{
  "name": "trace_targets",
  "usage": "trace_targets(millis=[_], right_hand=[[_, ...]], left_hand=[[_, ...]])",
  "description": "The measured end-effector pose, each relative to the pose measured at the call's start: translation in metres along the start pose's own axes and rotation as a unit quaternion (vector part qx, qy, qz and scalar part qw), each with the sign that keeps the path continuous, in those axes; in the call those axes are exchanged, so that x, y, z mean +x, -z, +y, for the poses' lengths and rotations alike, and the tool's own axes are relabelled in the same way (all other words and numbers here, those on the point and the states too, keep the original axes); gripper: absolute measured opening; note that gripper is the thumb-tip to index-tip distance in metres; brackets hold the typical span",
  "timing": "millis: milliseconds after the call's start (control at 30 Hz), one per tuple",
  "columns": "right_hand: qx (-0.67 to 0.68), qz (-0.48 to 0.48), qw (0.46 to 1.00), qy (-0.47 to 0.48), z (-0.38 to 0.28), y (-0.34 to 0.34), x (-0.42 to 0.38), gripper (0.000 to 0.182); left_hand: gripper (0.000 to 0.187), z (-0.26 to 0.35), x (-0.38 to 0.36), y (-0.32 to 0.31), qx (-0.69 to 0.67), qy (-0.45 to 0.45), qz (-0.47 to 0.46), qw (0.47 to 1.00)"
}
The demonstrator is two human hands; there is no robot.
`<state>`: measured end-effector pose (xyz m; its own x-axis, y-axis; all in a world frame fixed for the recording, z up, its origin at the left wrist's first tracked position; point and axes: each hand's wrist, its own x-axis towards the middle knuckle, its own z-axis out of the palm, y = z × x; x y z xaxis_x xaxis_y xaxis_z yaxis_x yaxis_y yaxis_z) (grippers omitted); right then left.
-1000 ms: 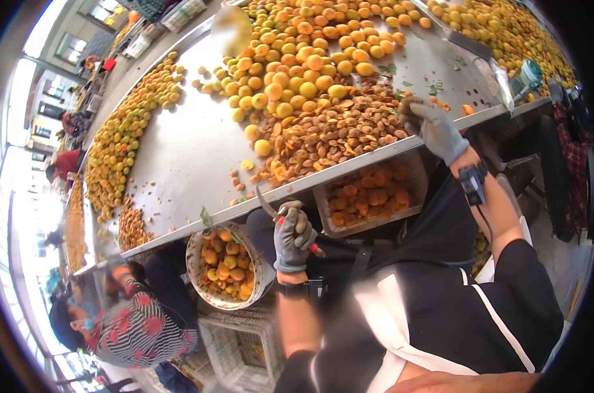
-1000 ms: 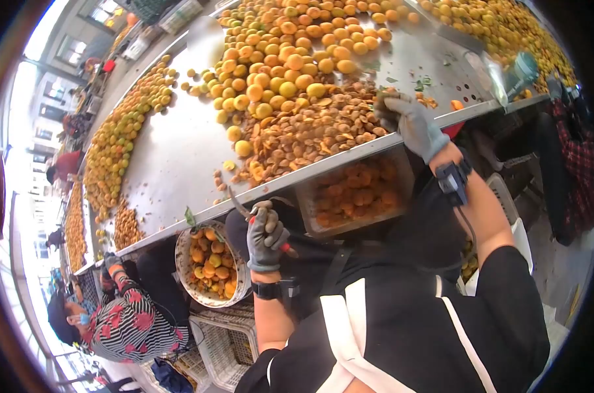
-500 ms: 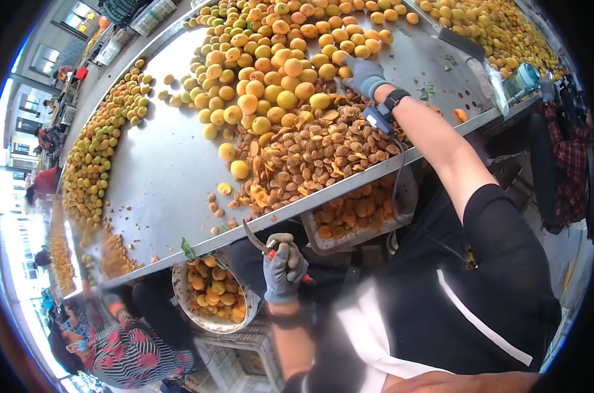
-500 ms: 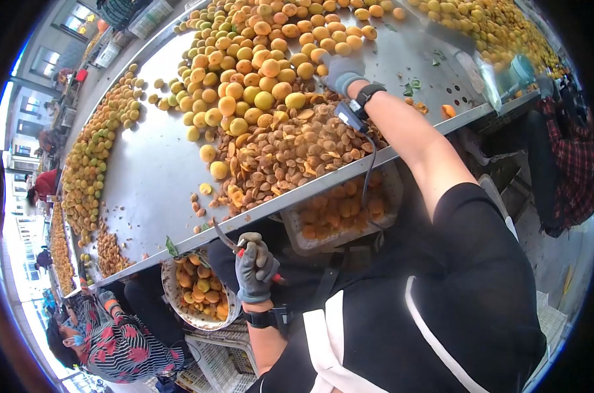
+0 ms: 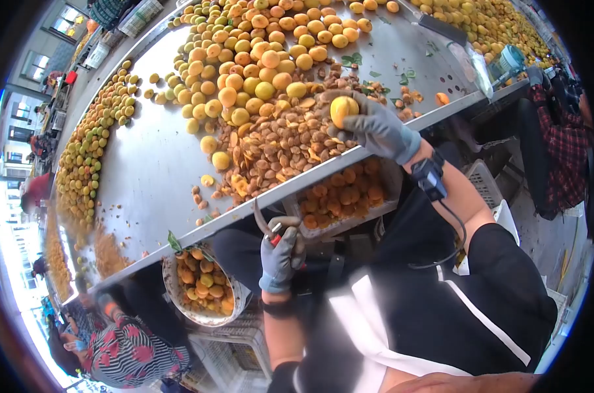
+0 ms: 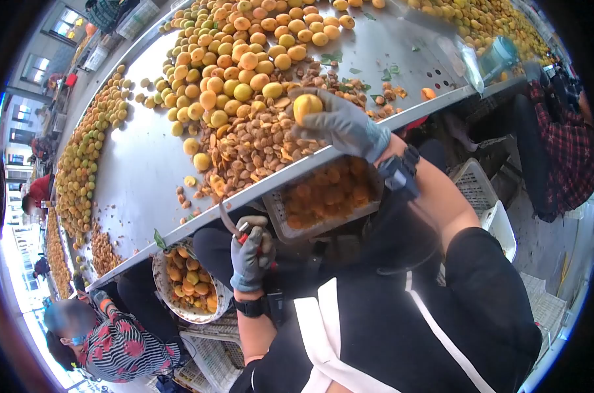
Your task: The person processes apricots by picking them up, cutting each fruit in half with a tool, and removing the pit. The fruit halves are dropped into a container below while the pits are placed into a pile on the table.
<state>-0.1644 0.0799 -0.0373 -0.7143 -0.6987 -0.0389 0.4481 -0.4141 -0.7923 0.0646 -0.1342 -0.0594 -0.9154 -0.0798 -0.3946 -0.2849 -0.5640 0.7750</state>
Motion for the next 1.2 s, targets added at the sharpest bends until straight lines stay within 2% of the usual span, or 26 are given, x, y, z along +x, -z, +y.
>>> trace_targets(millis=[33, 100, 133, 167, 233, 267, 333, 433, 667, 733, 833, 967, 1200], right_hand=[[-0.006, 0.011, 1.000, -0.003, 0.004, -0.010, -0.013, 0.048], [-0.187, 0.055, 0.980, 0.022, 0.016, -0.021, -0.038, 0.048], [-0.305, 0.072, 0.948, 0.047, 0.026, -0.024, -0.059, 0.051], [-0.322, 0.074, 0.941, 0.066, 0.036, -0.021, -0.068, 0.054], [-0.307, 0.043, 0.948, 0.075, 0.031, -0.037, -0.086, 0.052], [-0.305, 0.043, 0.949, 0.073, 0.030, -0.041, -0.094, 0.052], [-0.158, 0.033, 0.986, -0.046, 0.030, -0.046, -0.110, 0.057], [-0.078, 0.020, 0.996, -0.049, 0.036, -0.049, -0.122, 0.051], [-0.076, -0.015, 0.997, 0.018, 0.043, -0.060, -0.140, 0.049], [-0.061, -0.012, 0.998, 0.013, 0.042, -0.060, -0.142, 0.049], [-0.044, -0.016, 0.999, 0.014, 0.045, -0.059, -0.145, 0.049], [-0.013, -0.022, 1.000, 0.008, 0.044, -0.062, -0.149, 0.051], [-0.005, -0.005, 1.000, -0.005, 0.041, -0.066, -0.157, 0.050]], left_hand=[[0.014, -0.001, -0.003, -0.010, 0.000, 0.003, 0.004, 1.000], [0.015, -0.005, -0.007, -0.036, 0.050, -0.011, 0.025, 0.998], [0.017, -0.011, -0.009, -0.047, 0.116, -0.010, 0.012, 0.993], [0.017, -0.009, -0.012, -0.054, 0.147, 0.010, -0.002, 0.989], [0.016, -0.017, -0.014, -0.067, 0.204, -0.054, -0.017, 0.977], [0.016, -0.018, -0.016, -0.072, 0.204, -0.052, -0.015, 0.977], [0.017, -0.020, -0.021, -0.080, 0.311, -0.083, -0.032, 0.946], [0.018, -0.025, -0.022, -0.085, 0.350, -0.097, -0.057, 0.930], [0.023, -0.043, -0.024, -0.085, 0.404, -0.074, -0.100, 0.906], [0.023, -0.046, -0.025, -0.084, 0.450, -0.103, -0.096, 0.882], [0.022, -0.054, -0.022, -0.081, 0.427, -0.110, -0.071, 0.895], [0.022, -0.047, -0.029, -0.089, 0.437, -0.103, -0.086, 0.889], [0.032, -0.051, -0.026, -0.097, 0.453, -0.131, -0.082, 0.878]])
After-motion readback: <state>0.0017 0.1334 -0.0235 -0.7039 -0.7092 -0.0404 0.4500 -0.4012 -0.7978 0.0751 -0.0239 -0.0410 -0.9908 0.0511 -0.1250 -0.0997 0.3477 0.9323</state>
